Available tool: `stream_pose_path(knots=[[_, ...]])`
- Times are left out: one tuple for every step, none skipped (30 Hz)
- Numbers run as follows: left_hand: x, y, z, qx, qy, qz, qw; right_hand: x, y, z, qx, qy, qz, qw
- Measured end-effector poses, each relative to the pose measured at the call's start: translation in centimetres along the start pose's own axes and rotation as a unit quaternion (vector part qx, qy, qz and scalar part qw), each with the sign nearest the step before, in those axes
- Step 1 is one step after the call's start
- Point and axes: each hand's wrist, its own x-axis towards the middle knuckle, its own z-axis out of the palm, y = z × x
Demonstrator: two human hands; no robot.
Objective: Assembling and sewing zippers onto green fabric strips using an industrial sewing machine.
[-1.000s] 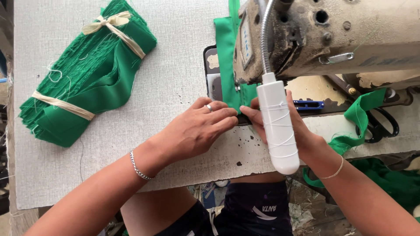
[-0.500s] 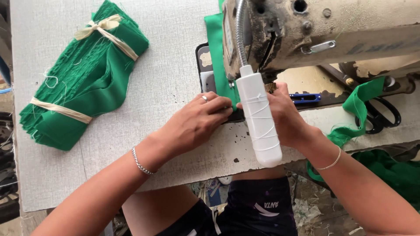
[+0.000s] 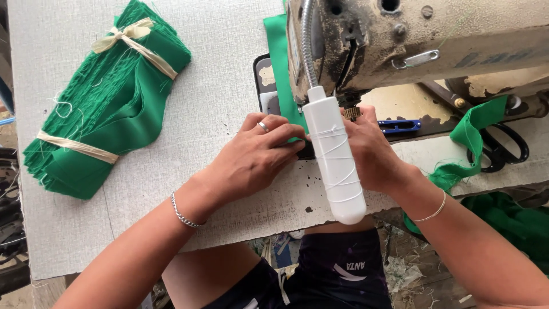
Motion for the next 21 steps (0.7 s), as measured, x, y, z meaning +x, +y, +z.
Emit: stream_pose_path(knots=[[-0.1,-0.1,0.2,0.000,0.000,0.000,1.000,-0.2,0.2,0.1,0.000,0.000,0.000,1.000],[-0.2,-0.2,0.3,-0.006,-0.004,-0.004,1.000,-0.3,0.4,0.2,-0.001,-0.004,0.003,1.000],[-0.4,-0.3,0.4,-0.011,-0.008,-0.009,1.000,-0.5,0.6,0.3,-0.002,-0.007,0.005,1.000],[-0.4,-0.3,0.5,-0.011,-0.008,-0.009,1.000,-0.1,0.2,0.1,-0.002,-0.008,0.004,1.000],[-0.5,-0.3,0.5,-0.017,-0.011,-0.021,1.000,0.2,-0.2,-0.2,0.012,-0.004,0.004,1.000],[-0.5,-0.3,0.5,-0.023,-0.014,-0.033,0.999,0.5,-0.6,-0.5,0.025,0.000,0.004,1.000],[-0.5,-0.3,0.6,-0.023,-0.014,-0.034,0.999,0.7,-0.8,-0.6,0.025,-0.001,0.004,1.000],[-0.5,-0.3,0.7,-0.020,-0.010,-0.041,0.999,0.9,-0.9,-0.6,0.030,0.003,0.007,1.000],[-0.4,-0.3,0.7,-0.017,-0.006,-0.048,0.999,1.1,-1.0,-0.7,0.035,0.007,0.011,0.999],[-0.4,-0.4,1.1,-0.017,-0.006,-0.047,0.999,1.2,-1.0,-0.7,0.034,0.007,0.011,0.999],[-0.5,-0.5,1.5,-0.012,0.004,-0.059,0.998,1.2,-1.0,-0.7,0.039,0.012,0.009,0.999],[-0.5,-0.6,1.9,-0.008,0.015,-0.070,0.997,1.2,-1.1,-0.6,0.043,0.017,0.007,0.999],[-0.5,-0.5,2.4,-0.009,0.014,-0.071,0.997,1.0,-0.5,-0.3,0.044,0.016,0.007,0.999],[-0.4,-0.5,2.9,0.001,0.021,-0.079,0.997,0.9,0.0,-0.1,0.046,0.013,-0.005,0.999],[-0.3,-0.4,3.4,0.011,0.029,-0.086,0.996,0.9,0.5,0.1,0.048,0.010,-0.018,0.999],[-0.2,-0.2,3.7,0.011,0.029,-0.086,0.996,0.3,1.0,0.5,0.048,0.010,-0.018,0.999],[-0.1,-0.1,4.0,0.043,0.036,-0.082,0.995,0.0,1.5,0.9,0.016,-0.007,0.002,1.000],[0.1,0.0,4.3,0.076,0.042,-0.078,0.993,-0.4,2.1,1.2,-0.016,-0.024,0.023,0.999],[0.1,-0.1,4.1,0.076,0.043,-0.075,0.993,0.1,1.3,1.1,-0.018,-0.022,0.024,0.999],[0.0,-0.2,4.0,0.077,0.041,-0.072,0.994,0.6,0.5,1.0,-0.046,-0.024,0.031,0.998],[-0.2,-0.1,4.1,0.076,0.039,-0.071,0.994,0.8,-0.3,1.0,-0.074,-0.029,0.041,0.996]])
